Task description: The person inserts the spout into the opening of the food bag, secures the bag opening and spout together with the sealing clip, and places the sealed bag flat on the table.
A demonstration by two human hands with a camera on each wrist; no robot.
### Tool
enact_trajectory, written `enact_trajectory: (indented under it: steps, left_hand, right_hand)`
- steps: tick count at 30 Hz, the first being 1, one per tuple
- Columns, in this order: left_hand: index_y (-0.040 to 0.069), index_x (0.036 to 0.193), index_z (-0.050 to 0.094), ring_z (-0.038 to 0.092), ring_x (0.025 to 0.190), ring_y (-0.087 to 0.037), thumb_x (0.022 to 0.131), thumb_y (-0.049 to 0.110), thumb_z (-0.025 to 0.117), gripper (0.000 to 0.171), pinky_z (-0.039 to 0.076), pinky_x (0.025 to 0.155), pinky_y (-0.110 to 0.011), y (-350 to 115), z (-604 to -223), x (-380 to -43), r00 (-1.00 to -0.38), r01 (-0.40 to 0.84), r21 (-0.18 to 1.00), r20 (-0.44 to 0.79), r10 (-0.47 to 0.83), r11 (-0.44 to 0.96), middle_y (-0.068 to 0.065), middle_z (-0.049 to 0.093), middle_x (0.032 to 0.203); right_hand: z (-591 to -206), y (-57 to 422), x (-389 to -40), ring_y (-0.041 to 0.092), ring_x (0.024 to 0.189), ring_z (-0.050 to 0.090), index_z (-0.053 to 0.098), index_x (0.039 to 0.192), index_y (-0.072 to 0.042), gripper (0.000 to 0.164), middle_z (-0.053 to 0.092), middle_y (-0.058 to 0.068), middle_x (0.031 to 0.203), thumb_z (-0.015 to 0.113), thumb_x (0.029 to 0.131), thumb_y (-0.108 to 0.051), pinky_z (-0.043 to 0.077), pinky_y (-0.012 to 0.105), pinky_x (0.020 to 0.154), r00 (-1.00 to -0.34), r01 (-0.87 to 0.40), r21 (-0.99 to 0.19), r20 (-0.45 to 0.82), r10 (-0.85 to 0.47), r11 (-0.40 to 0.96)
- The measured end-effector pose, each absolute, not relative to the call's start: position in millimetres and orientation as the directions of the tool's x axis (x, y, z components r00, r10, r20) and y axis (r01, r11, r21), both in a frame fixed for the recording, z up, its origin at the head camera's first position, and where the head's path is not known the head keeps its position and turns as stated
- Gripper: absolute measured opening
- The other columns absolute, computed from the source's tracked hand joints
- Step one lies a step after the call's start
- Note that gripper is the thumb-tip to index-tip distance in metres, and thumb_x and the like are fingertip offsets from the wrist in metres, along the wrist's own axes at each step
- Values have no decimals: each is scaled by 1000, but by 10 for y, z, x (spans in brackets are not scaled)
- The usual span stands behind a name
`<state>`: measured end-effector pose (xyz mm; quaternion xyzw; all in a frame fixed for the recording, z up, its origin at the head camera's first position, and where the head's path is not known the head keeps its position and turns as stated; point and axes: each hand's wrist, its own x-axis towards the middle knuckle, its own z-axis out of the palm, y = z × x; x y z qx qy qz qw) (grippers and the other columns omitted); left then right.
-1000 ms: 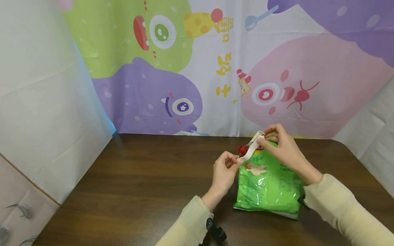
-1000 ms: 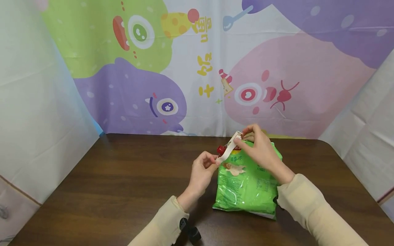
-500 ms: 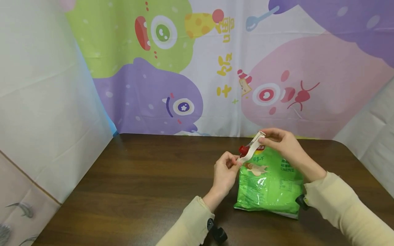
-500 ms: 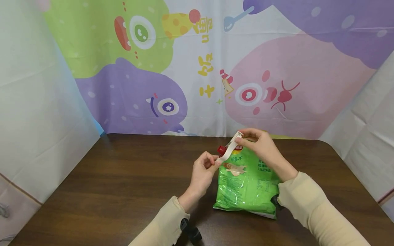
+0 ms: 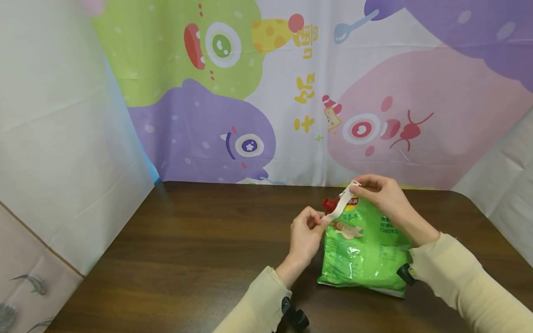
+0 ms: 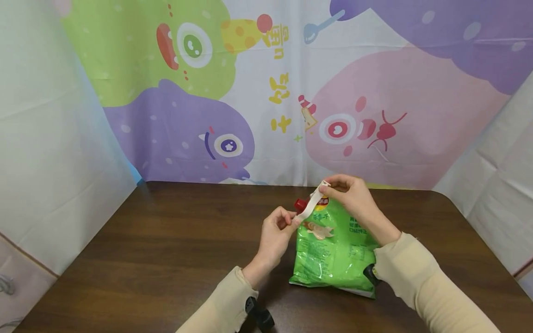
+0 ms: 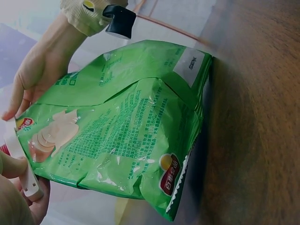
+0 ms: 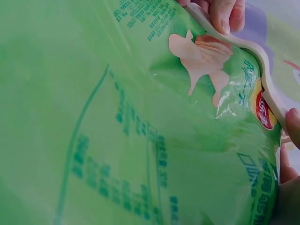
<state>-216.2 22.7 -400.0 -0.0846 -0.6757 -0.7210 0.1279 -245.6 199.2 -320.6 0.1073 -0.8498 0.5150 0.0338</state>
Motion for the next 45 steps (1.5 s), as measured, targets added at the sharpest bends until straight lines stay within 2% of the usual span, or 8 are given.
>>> enact_trajectory:
  steps: [9, 18, 21, 26, 31, 36, 42, 45]
  left_hand:
    - [-1, 67, 44, 64, 81, -16, 77, -6, 66, 25, 46, 59, -16, 219, -4018, -2166, -949, 313, 948, 309, -69, -54, -16, 67, 91]
    - [-1, 66, 44, 63, 81, -15, 75, -9, 65, 24, 47, 60, -17, 224, -4036, -2190, -951, 305, 949, 299, -83, -76, -16, 67, 89]
    - [-2, 67, 44, 63, 81, -15, 75, -10, 65, 24, 47, 60, -16, 220, -4032, -2186, -954, 295, 951, 287, -87, -91, -16, 66, 89]
    - [-2, 67, 45, 63, 79, -14, 76, -8, 65, 23, 46, 60, -16, 203, -4048, -2196, -956, 288, 953, 281, -87, -95, -15, 66, 90]
    - [-2, 67, 45, 63, 80, -16, 75, -8, 65, 23, 47, 61, -17, 186, -4075, -2228, -957, 281, 955, 271, -101, -98, -16, 67, 89]
    - [-3, 68, 45, 63, 81, -16, 76, -10, 63, 21, 47, 62, -17, 174, -4075, -2229, -961, 269, 956, 258, -101, -117, -16, 66, 89]
    - [-4, 75, 48, 62, 81, -16, 76, -10, 61, 15, 48, 65, -20, 149, -4083, -2270, -956, 281, 952, 265, -127, -123, -16, 64, 88]
    - [-4, 82, 49, 63, 81, -17, 77, -10, 61, 14, 49, 68, -23, 132, -4084, -2287, -957, 272, 953, 253, -141, -137, -15, 63, 87]
  right_hand:
    - [-3208, 1966, -2451, -3, 79, 57, 60, 109, 2, 44, 60, -18, 84, 62, 85, -35, 47, 20, 69, -971, -239, -845, 209, -116, 479]
    - [-3226, 1927, -2455, 0, 76, 58, 62, 103, 2, 37, 62, -16, 82, 63, 85, -30, 47, 19, 67, -955, -295, -830, 273, -116, 474]
    - [-3236, 1928, -2464, 4, 80, 59, 62, 104, 0, 38, 64, -7, 88, 62, 85, -33, 47, 20, 68, -955, -296, -812, 271, -124, 503]
    - [-3214, 1950, -2427, 22, 98, 59, 60, 111, -7, 43, 63, 9, 107, 61, 85, -40, 46, 21, 70, -945, -315, -735, 303, -125, 601]
    - [-3246, 2041, -2362, 30, 109, 52, 55, 120, -8, 47, 57, 13, 118, 60, 85, -39, 43, 36, 82, -936, -319, -702, 338, -96, 637]
    - [-3342, 2144, -2299, 37, 118, 41, 49, 127, -5, 53, 47, 18, 127, 61, 86, -36, 32, 54, 92, -923, -325, -672, 380, -67, 666]
    - [-3447, 2211, -2245, 34, 121, 37, 44, 132, -6, 56, 41, 16, 132, 63, 85, -30, 32, 53, 94, -887, -336, -688, 460, 29, 643]
    - [-3492, 2214, -2214, 40, 124, 33, 30, 139, -1, 69, 32, 22, 137, 62, 86, -30, 30, 55, 97, -910, -299, -734, 411, 49, 609]
